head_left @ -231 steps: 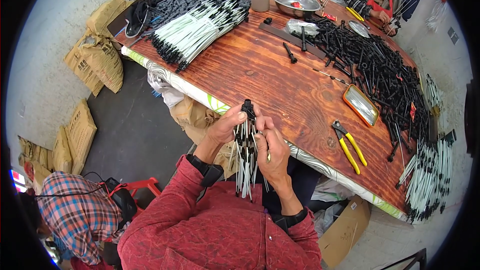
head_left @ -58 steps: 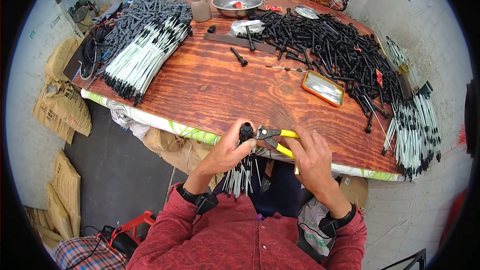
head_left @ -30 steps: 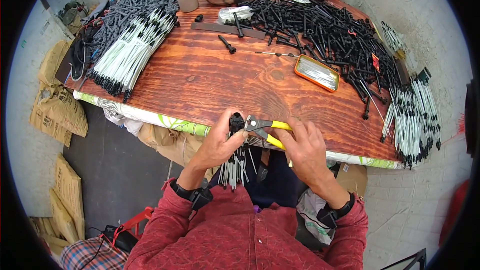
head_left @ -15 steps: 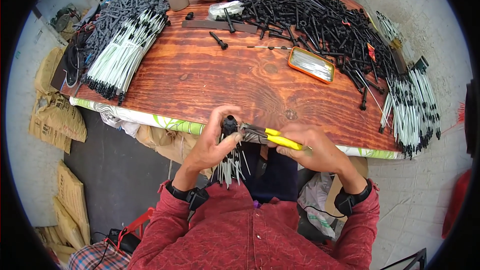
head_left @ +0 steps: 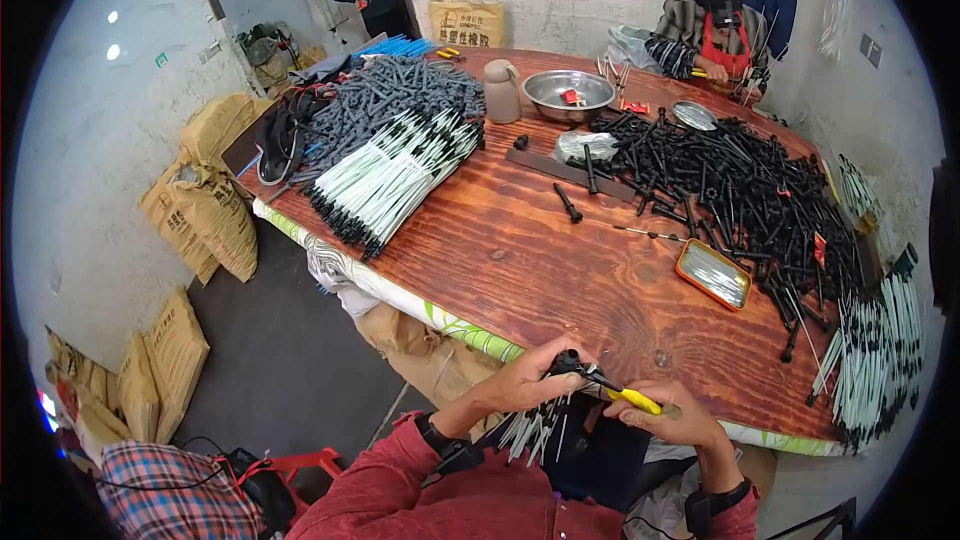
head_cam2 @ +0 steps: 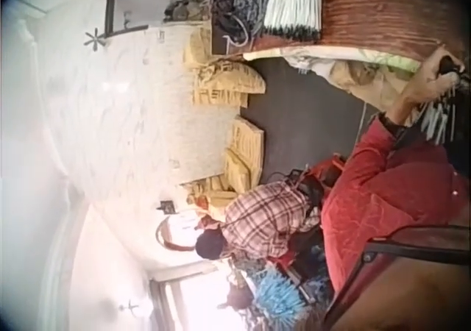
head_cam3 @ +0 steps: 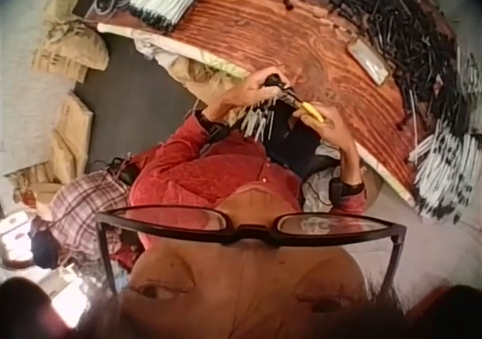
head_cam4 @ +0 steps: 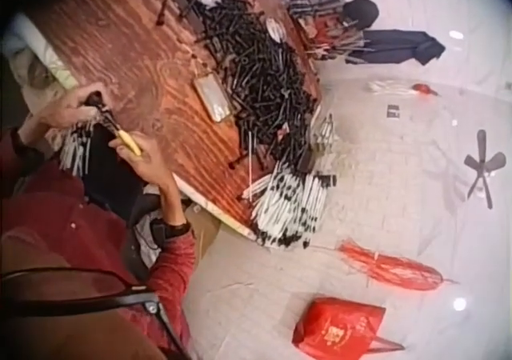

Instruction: The person assembles a plastic component by inserting white plastic strips into a black plastic hub and trimming the excess using yellow-handled pliers. After trimming, the person fans out the strips and presses them into the hub.

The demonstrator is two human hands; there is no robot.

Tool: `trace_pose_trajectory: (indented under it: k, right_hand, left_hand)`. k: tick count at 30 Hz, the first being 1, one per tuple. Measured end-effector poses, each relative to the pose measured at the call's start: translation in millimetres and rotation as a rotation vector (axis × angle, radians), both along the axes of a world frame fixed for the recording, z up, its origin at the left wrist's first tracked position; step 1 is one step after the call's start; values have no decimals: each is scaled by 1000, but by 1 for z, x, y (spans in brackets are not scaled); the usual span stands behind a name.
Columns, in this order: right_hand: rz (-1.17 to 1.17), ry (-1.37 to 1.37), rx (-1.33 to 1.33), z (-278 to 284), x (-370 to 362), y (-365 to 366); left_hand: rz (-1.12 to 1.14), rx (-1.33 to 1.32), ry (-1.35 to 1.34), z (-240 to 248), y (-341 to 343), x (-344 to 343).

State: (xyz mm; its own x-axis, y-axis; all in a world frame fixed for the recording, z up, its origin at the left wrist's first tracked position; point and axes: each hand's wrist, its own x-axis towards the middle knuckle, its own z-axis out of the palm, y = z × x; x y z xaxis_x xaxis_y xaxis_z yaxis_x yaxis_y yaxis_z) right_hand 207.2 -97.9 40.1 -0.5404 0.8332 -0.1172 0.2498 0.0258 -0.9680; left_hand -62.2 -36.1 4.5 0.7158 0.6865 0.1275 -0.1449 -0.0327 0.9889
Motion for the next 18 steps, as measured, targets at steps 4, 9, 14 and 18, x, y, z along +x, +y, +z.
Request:
trace_pose_trajectory:
  k: [4, 9, 14, 18]
  right_hand:
    - [-27, 21, 18, -3, -1, 1]
    - [-62, -29, 9, -1, -7, 0]
    - [-51, -25, 98, -3, -12, -1]
    - [-56, -37, 7, 0, -13, -2]
  left_hand:
    - [32, 15, 9, -4, 5, 4]
    - [11, 54, 0, -7, 12, 1]
    - [-17, 64, -29, -11, 15, -3]
    - [-14, 81, -24, -13, 14, -4]
